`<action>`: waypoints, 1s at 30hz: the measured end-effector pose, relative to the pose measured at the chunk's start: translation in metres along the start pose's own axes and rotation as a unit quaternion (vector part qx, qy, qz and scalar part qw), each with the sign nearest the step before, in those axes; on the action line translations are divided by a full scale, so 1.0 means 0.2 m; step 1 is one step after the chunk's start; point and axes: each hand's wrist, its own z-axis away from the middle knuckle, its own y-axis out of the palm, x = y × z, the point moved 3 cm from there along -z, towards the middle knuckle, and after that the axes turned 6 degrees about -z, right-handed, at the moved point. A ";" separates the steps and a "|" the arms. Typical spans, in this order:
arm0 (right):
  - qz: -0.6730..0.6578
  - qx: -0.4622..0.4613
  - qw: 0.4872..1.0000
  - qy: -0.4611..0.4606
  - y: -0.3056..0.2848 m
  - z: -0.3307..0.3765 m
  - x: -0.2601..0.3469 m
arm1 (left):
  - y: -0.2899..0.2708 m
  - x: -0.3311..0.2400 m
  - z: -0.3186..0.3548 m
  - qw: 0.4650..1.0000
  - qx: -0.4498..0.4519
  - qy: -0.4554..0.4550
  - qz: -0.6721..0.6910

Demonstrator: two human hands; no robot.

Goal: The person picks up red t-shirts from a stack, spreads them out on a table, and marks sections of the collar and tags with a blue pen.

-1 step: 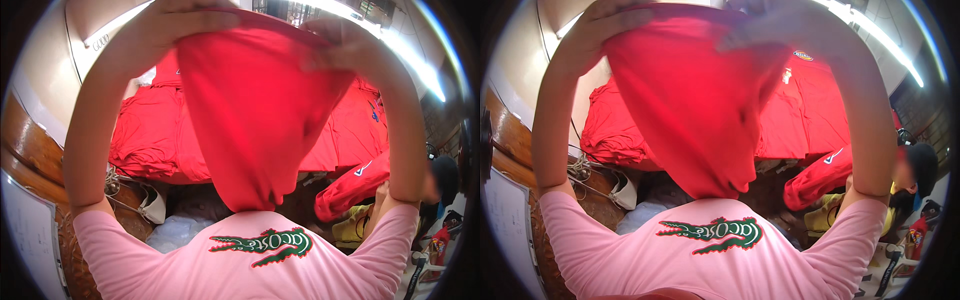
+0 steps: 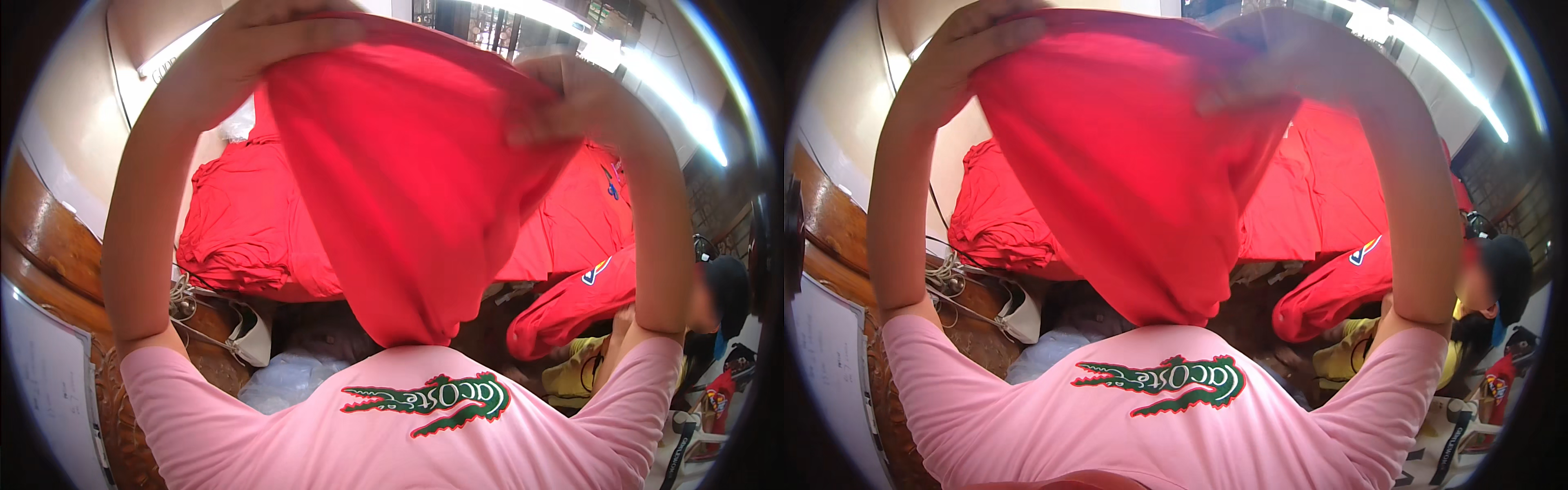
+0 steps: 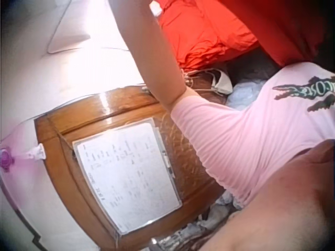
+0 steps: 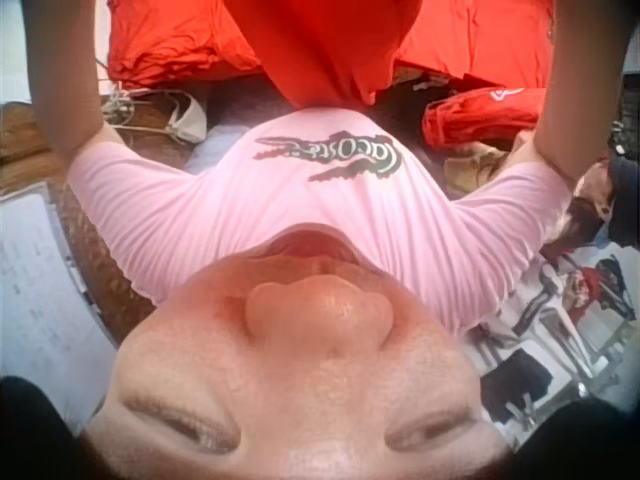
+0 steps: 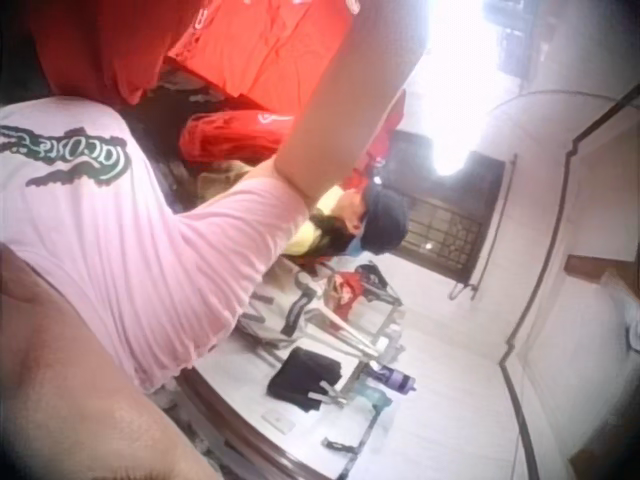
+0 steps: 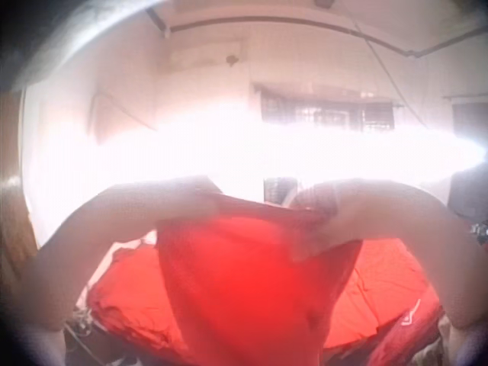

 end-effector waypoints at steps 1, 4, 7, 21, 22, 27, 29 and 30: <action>-0.014 0.027 1.000 -0.001 -0.03 0.03 -0.07 | -0.10 0.07 0.05 0.999 0.007 0.000 0.040; -0.077 0.029 0.997 0.005 -0.12 0.08 -0.29 | -0.16 0.18 0.11 0.998 -0.064 -0.011 0.024; -0.163 -0.077 0.984 0.000 -0.14 0.05 -0.35 | -0.08 0.26 0.06 0.992 -0.037 -0.024 -0.116; 0.397 -0.283 0.873 -0.026 -0.13 0.11 -0.74 | -0.02 0.26 0.00 0.980 -0.166 0.016 0.109; 0.422 -0.309 0.852 0.019 -0.14 0.15 -0.80 | -0.15 0.38 0.08 0.986 -0.151 0.042 0.048; 0.318 -0.426 0.844 0.066 -0.40 0.64 -0.84 | -0.20 0.13 0.30 0.983 -0.135 -0.020 -0.125; 0.116 -0.403 0.908 0.008 -0.46 0.79 -0.76 | -0.19 0.16 0.39 0.960 -0.095 -0.129 -0.229; 0.056 -0.404 0.912 -0.048 -0.50 0.86 -0.69 | -0.23 0.24 0.43 0.966 -0.066 -0.135 -0.211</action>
